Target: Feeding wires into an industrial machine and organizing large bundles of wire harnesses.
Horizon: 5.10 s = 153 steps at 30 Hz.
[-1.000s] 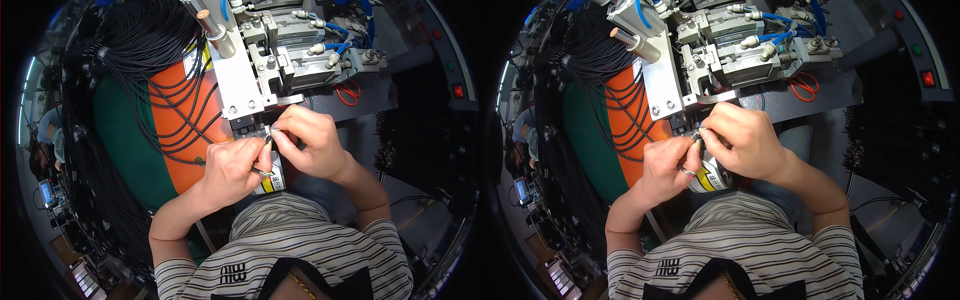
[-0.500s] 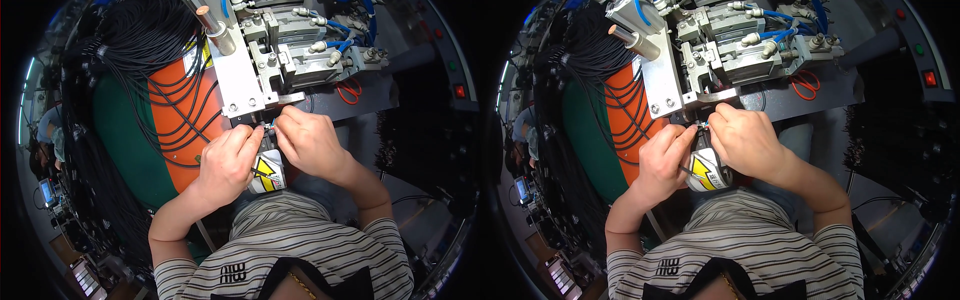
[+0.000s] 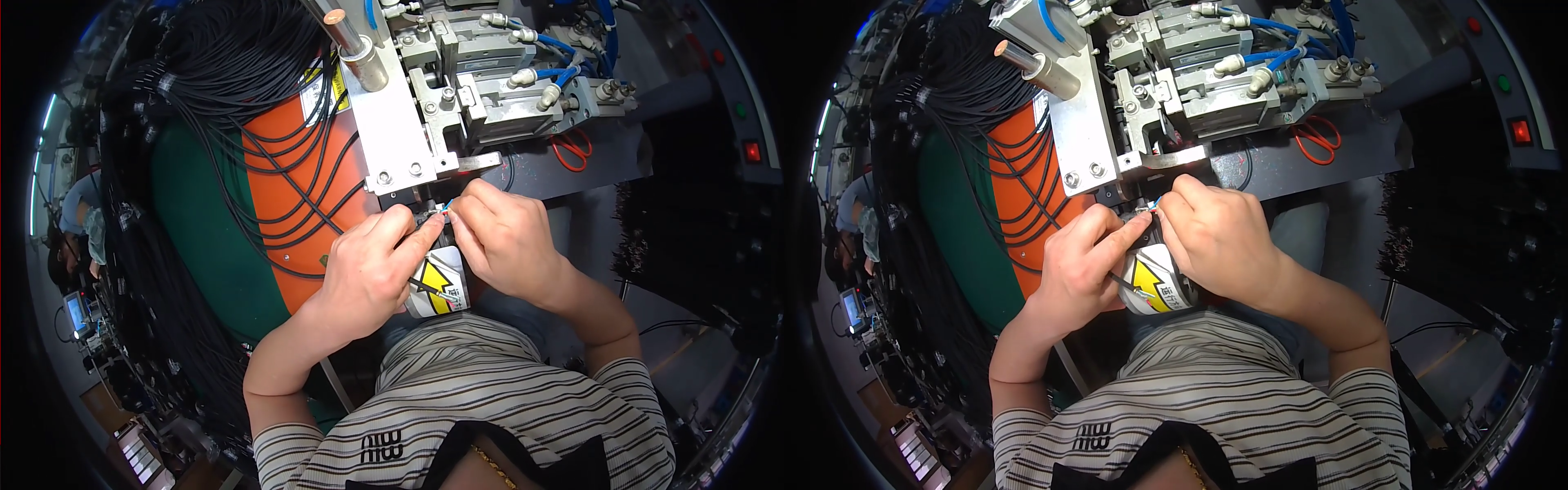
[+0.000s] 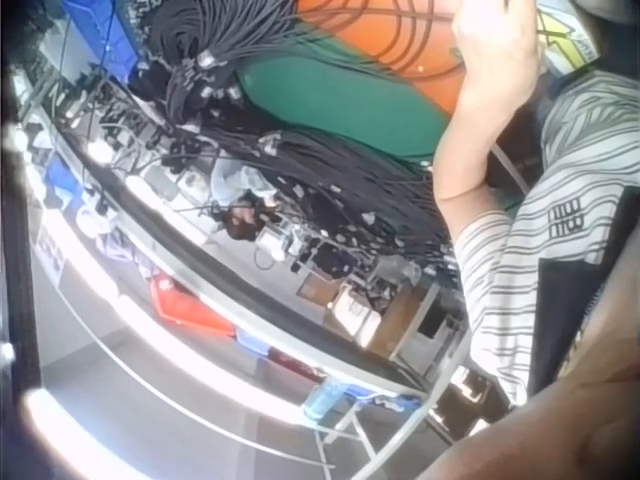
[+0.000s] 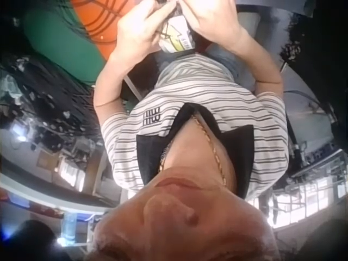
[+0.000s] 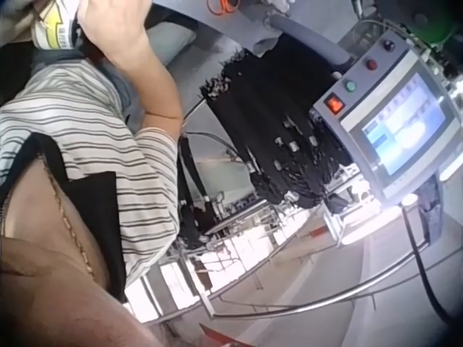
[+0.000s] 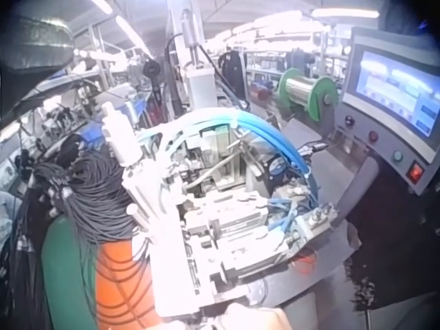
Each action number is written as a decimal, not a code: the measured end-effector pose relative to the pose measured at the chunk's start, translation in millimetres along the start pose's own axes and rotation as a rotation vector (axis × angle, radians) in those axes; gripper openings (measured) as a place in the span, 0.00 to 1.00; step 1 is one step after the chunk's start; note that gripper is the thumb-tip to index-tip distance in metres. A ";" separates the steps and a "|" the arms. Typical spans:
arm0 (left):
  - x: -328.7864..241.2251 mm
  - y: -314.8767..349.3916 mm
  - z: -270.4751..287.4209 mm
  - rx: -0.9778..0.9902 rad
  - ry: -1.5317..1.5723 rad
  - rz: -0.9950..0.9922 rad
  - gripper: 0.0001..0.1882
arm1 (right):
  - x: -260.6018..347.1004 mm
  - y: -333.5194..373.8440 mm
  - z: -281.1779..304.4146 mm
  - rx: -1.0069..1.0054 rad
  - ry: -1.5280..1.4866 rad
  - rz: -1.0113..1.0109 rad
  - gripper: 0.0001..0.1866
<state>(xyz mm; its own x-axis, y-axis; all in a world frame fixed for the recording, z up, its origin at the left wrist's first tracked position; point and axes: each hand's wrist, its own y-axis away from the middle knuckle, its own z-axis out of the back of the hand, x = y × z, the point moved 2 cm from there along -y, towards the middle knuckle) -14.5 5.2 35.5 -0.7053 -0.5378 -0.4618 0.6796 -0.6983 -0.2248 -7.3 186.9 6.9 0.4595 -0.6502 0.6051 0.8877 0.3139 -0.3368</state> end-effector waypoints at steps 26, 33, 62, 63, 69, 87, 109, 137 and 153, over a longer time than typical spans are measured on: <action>-1.4 -6.5 1.8 0.028 -0.223 -0.049 0.18 | -8.7 -3.8 -2.4 -0.077 -0.064 0.016 0.03; 24.1 15.4 12.0 -0.163 0.062 0.122 0.19 | -21.8 -6.9 -2.7 0.090 -0.394 -0.225 0.04; -5.5 -4.6 -0.7 -0.229 -0.067 -0.130 0.11 | -13.9 2.4 -2.5 0.301 -1.542 -0.654 0.12; -6.2 -5.3 -1.0 -0.229 -0.067 -0.132 0.11 | -10.0 3.3 -1.3 0.249 -1.411 -0.642 0.14; -2.1 -7.5 0.8 -0.222 0.396 0.213 0.02 | 24.8 14.9 -8.6 -0.264 -0.238 0.121 0.22; 15.2 -9.5 2.0 0.120 0.726 0.323 0.05 | -21.1 4.5 -9.9 0.178 -1.388 -0.471 0.10; -13.6 -6.9 -6.5 -0.067 -0.230 0.010 0.06 | 3.1 -9.3 14.1 0.047 -0.031 0.029 0.04; -7.7 -5.5 -1.8 -0.003 -0.179 -0.048 0.26 | 1.6 -11.0 7.0 0.080 0.069 0.027 0.05; -4.2 -9.6 0.3 0.033 -0.224 -0.056 0.19 | -9.4 -13.7 0.9 0.004 -0.096 -0.024 0.03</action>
<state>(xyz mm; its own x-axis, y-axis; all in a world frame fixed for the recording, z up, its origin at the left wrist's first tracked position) -18.1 14.1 39.8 -0.7716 -0.5863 -0.2469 0.6335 -0.7433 -0.2148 -23.8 189.3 6.4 0.4388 -0.5879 0.6796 0.8984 0.3023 -0.3186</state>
